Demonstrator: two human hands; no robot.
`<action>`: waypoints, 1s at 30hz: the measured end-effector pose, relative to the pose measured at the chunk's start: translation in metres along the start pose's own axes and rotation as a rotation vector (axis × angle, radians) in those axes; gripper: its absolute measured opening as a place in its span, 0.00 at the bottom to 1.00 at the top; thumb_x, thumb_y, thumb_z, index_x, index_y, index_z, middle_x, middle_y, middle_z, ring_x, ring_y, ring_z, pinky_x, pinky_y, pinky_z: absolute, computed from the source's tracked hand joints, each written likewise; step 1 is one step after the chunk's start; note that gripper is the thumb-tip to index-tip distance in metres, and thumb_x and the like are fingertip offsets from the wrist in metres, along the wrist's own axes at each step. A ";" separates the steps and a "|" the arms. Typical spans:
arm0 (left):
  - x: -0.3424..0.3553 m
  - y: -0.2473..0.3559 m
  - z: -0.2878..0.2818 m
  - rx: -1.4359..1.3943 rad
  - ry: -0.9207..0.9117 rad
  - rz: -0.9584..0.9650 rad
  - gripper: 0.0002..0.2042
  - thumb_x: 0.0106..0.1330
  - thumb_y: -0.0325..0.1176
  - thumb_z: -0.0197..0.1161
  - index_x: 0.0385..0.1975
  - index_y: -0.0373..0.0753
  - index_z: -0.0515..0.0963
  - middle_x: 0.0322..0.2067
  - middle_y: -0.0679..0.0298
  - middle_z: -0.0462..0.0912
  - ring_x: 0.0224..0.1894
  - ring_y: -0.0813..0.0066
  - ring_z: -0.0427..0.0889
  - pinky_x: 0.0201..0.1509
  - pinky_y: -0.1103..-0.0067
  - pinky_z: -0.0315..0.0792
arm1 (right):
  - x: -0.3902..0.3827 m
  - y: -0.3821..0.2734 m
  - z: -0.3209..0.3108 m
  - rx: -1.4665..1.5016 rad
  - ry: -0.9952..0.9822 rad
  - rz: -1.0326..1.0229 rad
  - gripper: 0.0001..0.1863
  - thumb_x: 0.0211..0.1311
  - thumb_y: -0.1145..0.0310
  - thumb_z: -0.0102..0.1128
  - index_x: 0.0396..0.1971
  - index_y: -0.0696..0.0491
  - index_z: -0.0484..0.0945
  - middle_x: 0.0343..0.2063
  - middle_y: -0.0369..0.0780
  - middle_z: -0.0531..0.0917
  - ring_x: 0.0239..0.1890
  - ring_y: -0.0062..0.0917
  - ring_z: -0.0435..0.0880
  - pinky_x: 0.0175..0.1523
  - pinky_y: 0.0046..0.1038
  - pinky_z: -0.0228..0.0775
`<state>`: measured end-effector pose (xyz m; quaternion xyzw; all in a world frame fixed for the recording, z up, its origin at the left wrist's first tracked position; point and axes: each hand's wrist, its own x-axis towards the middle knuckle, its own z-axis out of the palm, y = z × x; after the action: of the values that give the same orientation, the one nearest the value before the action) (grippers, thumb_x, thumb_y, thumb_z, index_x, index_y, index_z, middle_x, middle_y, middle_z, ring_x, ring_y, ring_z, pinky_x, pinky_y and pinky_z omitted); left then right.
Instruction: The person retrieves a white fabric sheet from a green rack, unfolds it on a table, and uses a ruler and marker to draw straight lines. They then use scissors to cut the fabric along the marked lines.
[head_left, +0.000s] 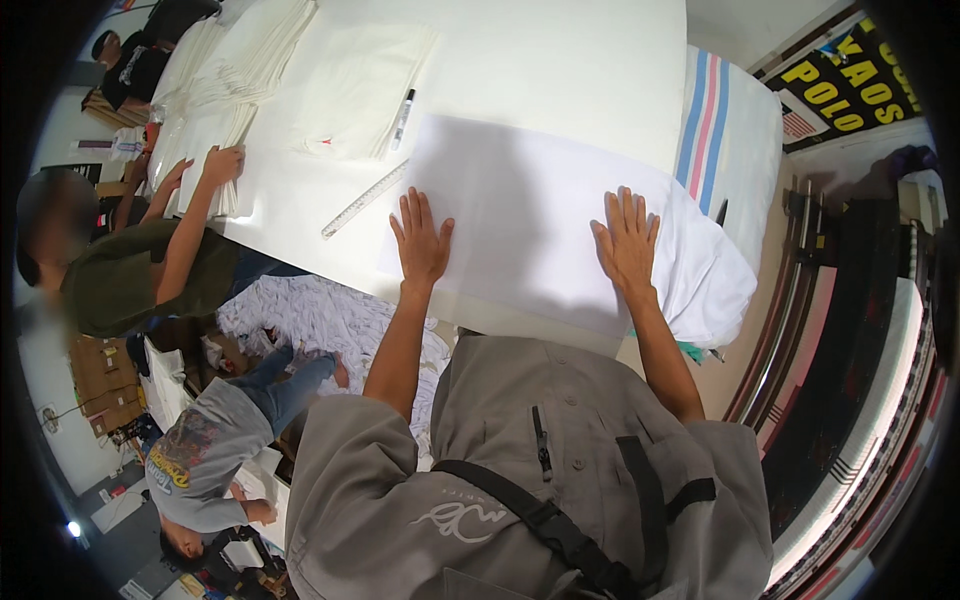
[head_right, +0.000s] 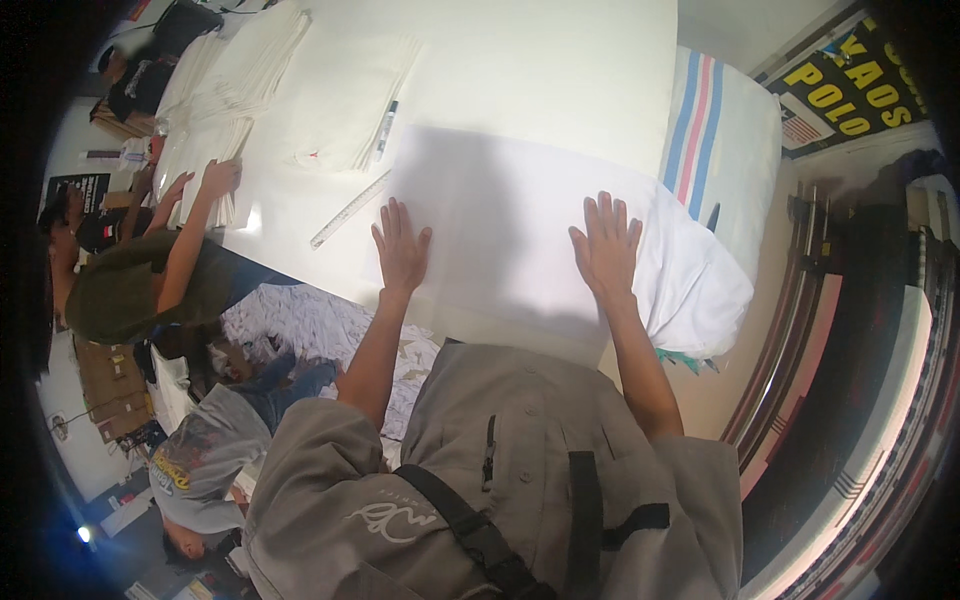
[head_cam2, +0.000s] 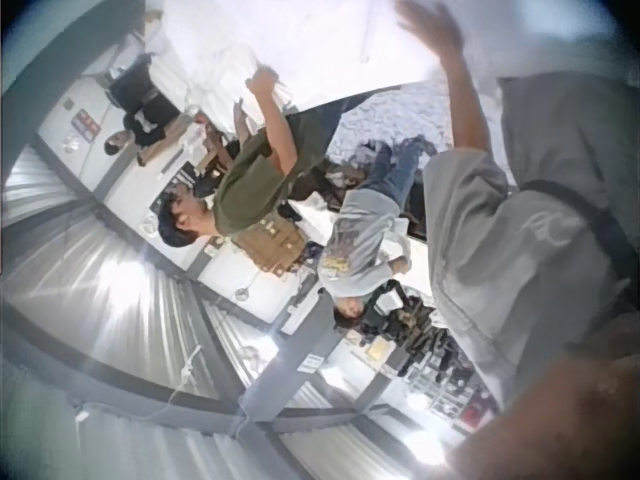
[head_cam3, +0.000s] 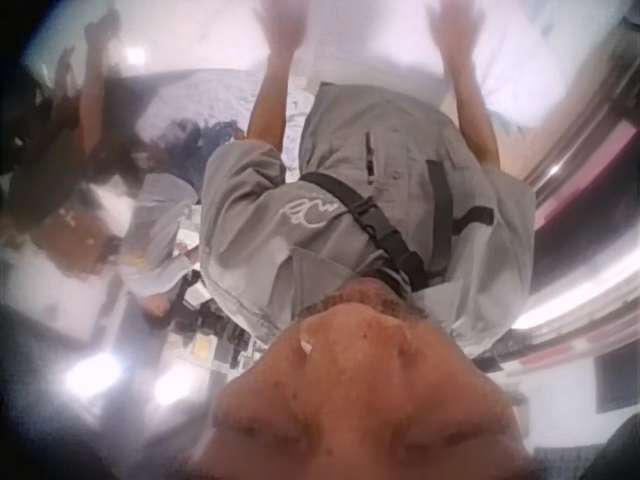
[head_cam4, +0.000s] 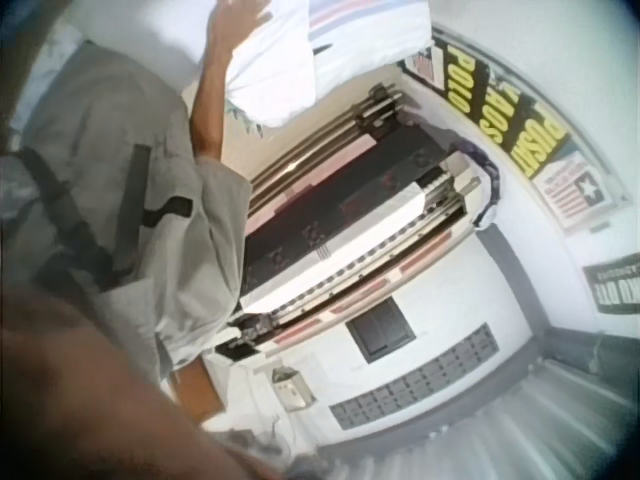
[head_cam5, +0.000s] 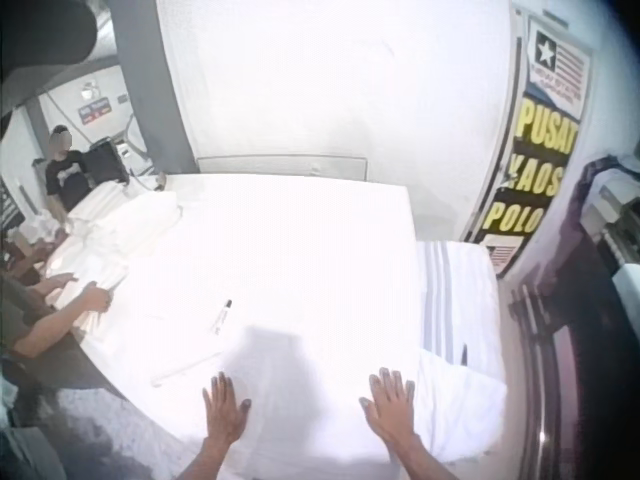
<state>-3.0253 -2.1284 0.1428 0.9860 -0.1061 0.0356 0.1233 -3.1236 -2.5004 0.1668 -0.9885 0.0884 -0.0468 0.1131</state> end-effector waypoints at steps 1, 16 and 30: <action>0.001 -0.004 -0.002 -0.023 0.019 -0.019 0.36 0.79 0.48 0.53 0.77 0.29 0.55 0.81 0.47 0.48 0.83 0.47 0.42 0.82 0.46 0.39 | 0.001 -0.008 -0.004 0.037 0.074 -0.005 0.32 0.76 0.52 0.53 0.75 0.47 0.66 0.77 0.44 0.63 0.80 0.46 0.55 0.79 0.61 0.41; 0.021 -0.198 -0.072 0.042 0.008 -0.095 0.16 0.68 0.40 0.69 0.51 0.44 0.80 0.49 0.61 0.79 0.58 0.58 0.75 0.63 0.54 0.63 | 0.001 -0.246 0.032 0.494 0.263 -0.091 0.23 0.63 0.72 0.62 0.60 0.49 0.78 0.59 0.42 0.80 0.63 0.39 0.75 0.67 0.45 0.60; -0.028 -0.220 -0.117 -1.205 -0.415 -0.445 0.08 0.69 0.30 0.71 0.38 0.35 0.79 0.31 0.69 0.82 0.33 0.83 0.79 0.42 0.83 0.73 | 0.014 -0.311 0.035 1.037 -0.138 0.034 0.20 0.73 0.66 0.59 0.61 0.52 0.79 0.50 0.43 0.85 0.47 0.35 0.85 0.54 0.36 0.77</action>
<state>-3.0100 -1.8853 0.2018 0.7297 0.0768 -0.2462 0.6332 -3.0548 -2.1973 0.2057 -0.8019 0.0619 -0.0175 0.5940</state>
